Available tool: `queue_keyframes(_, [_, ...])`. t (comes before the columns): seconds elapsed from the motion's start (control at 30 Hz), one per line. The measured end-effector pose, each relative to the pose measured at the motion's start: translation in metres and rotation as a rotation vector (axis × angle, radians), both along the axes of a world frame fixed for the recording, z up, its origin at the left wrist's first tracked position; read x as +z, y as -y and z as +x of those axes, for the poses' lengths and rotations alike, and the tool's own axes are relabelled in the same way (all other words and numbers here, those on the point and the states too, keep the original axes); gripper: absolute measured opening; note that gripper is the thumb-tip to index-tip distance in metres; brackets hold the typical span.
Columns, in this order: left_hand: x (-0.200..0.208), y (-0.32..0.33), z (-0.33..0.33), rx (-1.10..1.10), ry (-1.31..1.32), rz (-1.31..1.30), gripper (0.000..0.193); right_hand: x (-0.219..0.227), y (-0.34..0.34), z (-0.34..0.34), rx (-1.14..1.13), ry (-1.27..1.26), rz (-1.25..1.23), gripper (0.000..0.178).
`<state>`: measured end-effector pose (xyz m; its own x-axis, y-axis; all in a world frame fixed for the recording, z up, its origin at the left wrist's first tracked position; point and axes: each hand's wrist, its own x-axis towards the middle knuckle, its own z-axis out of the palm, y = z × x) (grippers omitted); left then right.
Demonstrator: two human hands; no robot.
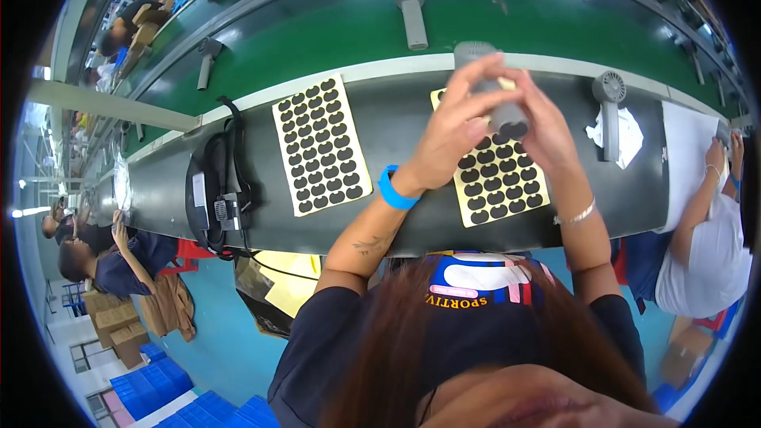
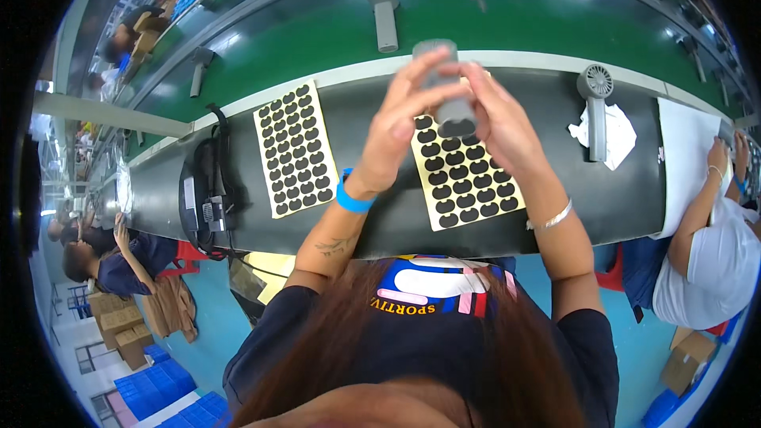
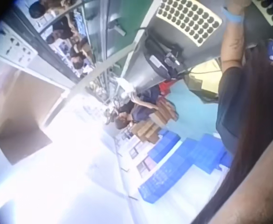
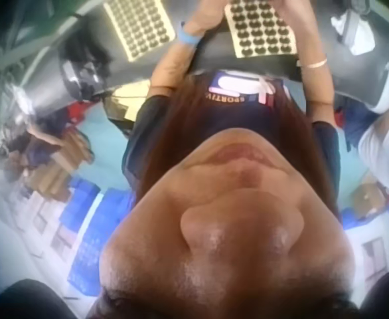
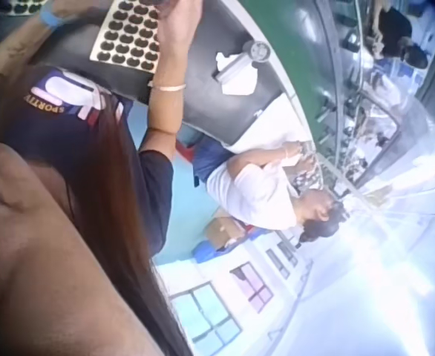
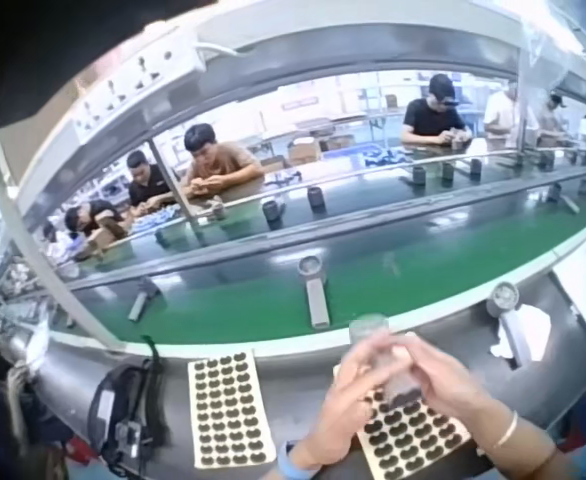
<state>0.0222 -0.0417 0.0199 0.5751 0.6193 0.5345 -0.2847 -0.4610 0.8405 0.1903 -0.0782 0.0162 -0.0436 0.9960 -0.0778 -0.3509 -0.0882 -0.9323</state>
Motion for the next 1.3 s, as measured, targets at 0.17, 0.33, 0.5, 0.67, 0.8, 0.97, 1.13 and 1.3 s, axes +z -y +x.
queue_keyframes(0.17, [-0.008,-0.069,-0.012,0.643,-0.258,0.165,0.033,-0.023,-0.098,0.031,-0.073,0.615,0.228,0.036])
queue_keyframes(0.33, [-0.073,-0.131,-0.011,0.811,-0.667,0.263,0.04,-0.065,-0.205,0.062,-0.541,1.27,0.546,0.033])
queue_keyframes(0.5, [-0.1,-0.142,-0.015,0.91,-0.962,0.297,0.035,-0.082,-0.205,0.063,-0.502,1.481,0.308,0.04])
queue_keyframes(0.67, [-0.11,-0.168,-0.04,0.975,-0.812,0.381,0.025,-0.048,-0.11,0.052,-0.406,1.239,0.317,0.049])
queue_keyframes(0.8, [-0.081,-0.164,-0.042,1.089,-0.559,0.438,0.024,-0.039,-0.02,0.066,-0.444,1.118,0.32,0.036])
queue_keyframes(0.97, [-0.018,-0.124,-0.009,0.929,-0.118,0.292,0.035,-0.044,0.05,0.074,-0.455,0.762,0.078,0.024])
queue_keyframes(1.13, [0.005,-0.061,-0.008,0.662,0.068,0.029,0.044,-0.045,0.042,0.048,-0.376,0.84,0.14,0.019])
queue_keyframes(1.3, [0.01,-0.015,-0.02,0.628,0.187,-0.005,0.047,-0.052,0.007,0.017,-0.273,1.024,0.261,0.016])
